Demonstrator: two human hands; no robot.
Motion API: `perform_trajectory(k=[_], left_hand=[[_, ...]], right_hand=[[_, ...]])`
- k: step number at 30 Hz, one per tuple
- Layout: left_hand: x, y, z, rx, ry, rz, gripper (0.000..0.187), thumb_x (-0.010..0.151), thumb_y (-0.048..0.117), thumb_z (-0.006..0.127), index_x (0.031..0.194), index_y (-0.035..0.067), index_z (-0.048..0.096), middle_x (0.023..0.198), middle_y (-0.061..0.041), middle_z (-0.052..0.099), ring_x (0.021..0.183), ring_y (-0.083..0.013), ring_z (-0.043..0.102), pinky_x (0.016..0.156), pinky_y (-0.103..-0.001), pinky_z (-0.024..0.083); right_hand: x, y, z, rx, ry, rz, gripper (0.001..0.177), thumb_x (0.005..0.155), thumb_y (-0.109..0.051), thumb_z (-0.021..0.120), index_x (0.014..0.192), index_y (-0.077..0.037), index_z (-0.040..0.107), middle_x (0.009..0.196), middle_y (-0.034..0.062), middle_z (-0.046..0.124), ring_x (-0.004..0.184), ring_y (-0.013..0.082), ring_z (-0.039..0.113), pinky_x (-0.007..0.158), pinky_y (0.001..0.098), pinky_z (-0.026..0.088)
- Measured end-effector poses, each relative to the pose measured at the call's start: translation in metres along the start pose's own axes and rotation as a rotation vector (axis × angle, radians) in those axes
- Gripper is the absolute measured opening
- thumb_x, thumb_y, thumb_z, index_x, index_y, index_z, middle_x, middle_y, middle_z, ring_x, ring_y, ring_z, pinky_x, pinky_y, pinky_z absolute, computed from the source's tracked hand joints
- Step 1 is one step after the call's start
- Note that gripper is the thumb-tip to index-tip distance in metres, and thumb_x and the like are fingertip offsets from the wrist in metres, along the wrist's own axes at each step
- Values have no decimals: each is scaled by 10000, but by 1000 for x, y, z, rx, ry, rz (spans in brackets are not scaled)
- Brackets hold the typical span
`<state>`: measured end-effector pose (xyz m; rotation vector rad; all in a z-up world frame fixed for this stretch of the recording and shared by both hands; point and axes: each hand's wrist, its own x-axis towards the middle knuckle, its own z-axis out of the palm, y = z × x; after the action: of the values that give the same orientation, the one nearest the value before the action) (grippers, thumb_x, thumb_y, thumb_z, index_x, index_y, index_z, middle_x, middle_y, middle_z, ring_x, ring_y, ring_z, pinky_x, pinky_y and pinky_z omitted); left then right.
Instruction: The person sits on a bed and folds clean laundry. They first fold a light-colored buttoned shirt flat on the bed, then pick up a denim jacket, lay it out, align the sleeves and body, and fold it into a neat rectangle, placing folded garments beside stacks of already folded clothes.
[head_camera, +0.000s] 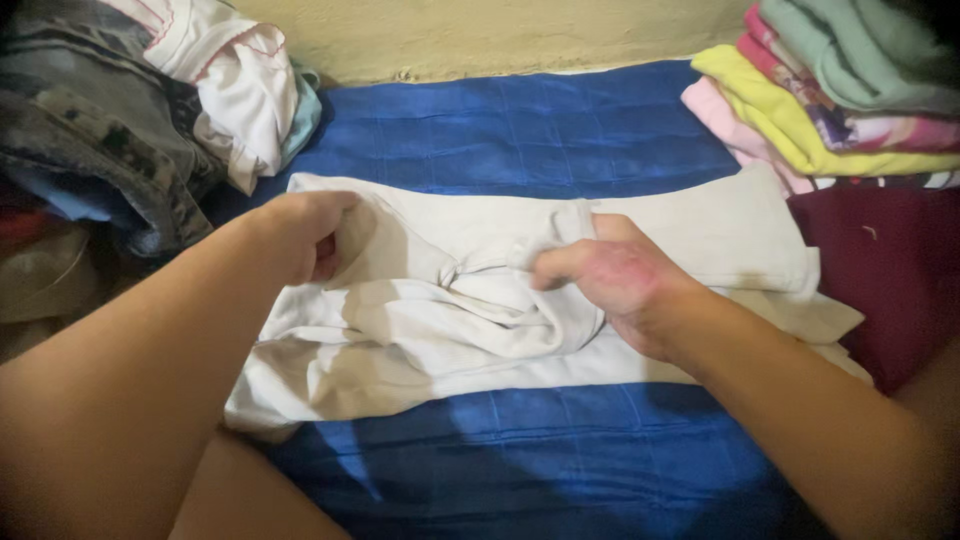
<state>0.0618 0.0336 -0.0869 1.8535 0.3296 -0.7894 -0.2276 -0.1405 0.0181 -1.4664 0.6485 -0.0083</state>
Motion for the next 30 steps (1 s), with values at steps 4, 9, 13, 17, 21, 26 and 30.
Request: perform_trajectory(k=[4, 9, 13, 17, 21, 26, 30], left_hand=[[-14, -2, -5, 110, 135, 96, 199, 962, 131, 596, 1057, -35, 649, 876, -135, 675, 719, -261, 698, 563, -394, 566], [-34, -23, -21, 345, 159, 36, 347, 968, 320, 648, 1011, -20, 697, 857, -124, 692, 697, -228, 673, 560, -340, 543], [-52, -15, -27, 374, 2, -84, 500, 937, 543, 672, 990, 47, 707, 876, -80, 682, 750, -193, 644, 620, -304, 552], [-73, -14, -23, 336, -258, 58, 434, 925, 445, 735, 1093, 48, 681, 946, -59, 644, 815, -218, 555, 752, -382, 516], [-88, -31, -10, 524, 3, 331, 523, 969, 401, 600, 1327, 31, 509, 1193, -208, 663, 1086, -361, 654, 968, -493, 516], [-82, -41, -3, 862, 166, 454, 620, 973, 209, 532, 1487, -46, 297, 1272, -393, 611, 1196, -529, 607, 1053, -522, 456], [-86, -38, -8, 1114, 162, 267, 712, 923, 156, 572, 1511, -48, 225, 1350, -379, 554, 1252, -508, 566, 1062, -530, 441]], right_hand=[[7, -6, 6, -264, 99, 20, 395, 725, -116, 785, 1067, 46, 674, 990, 103, 760, 914, 184, 726, 802, 304, 562], [6, -10, 7, -563, 84, 4, 416, 732, -115, 703, 1147, -91, 725, 954, 114, 773, 878, 239, 716, 764, 370, 567], [10, -13, 9, -833, 106, -51, 420, 791, -199, 674, 1205, -184, 740, 999, 153, 776, 954, 287, 747, 838, 393, 570], [12, -7, 25, -1096, 79, -114, 574, 813, -497, 832, 1294, -210, 706, 1158, 206, 722, 1102, 355, 688, 975, 403, 537], [12, -4, 28, -1246, 168, -140, 420, 866, -383, 696, 1269, -268, 675, 1279, 124, 638, 1172, 361, 609, 979, 471, 493], [13, -12, 18, -1262, 67, -106, 312, 875, -409, 685, 1126, -235, 744, 1298, 86, 631, 1226, 314, 594, 1002, 441, 497], [7, -15, 17, -1091, 127, -132, 296, 885, -381, 730, 1123, -206, 724, 1237, 126, 671, 1192, 314, 612, 984, 415, 496]])
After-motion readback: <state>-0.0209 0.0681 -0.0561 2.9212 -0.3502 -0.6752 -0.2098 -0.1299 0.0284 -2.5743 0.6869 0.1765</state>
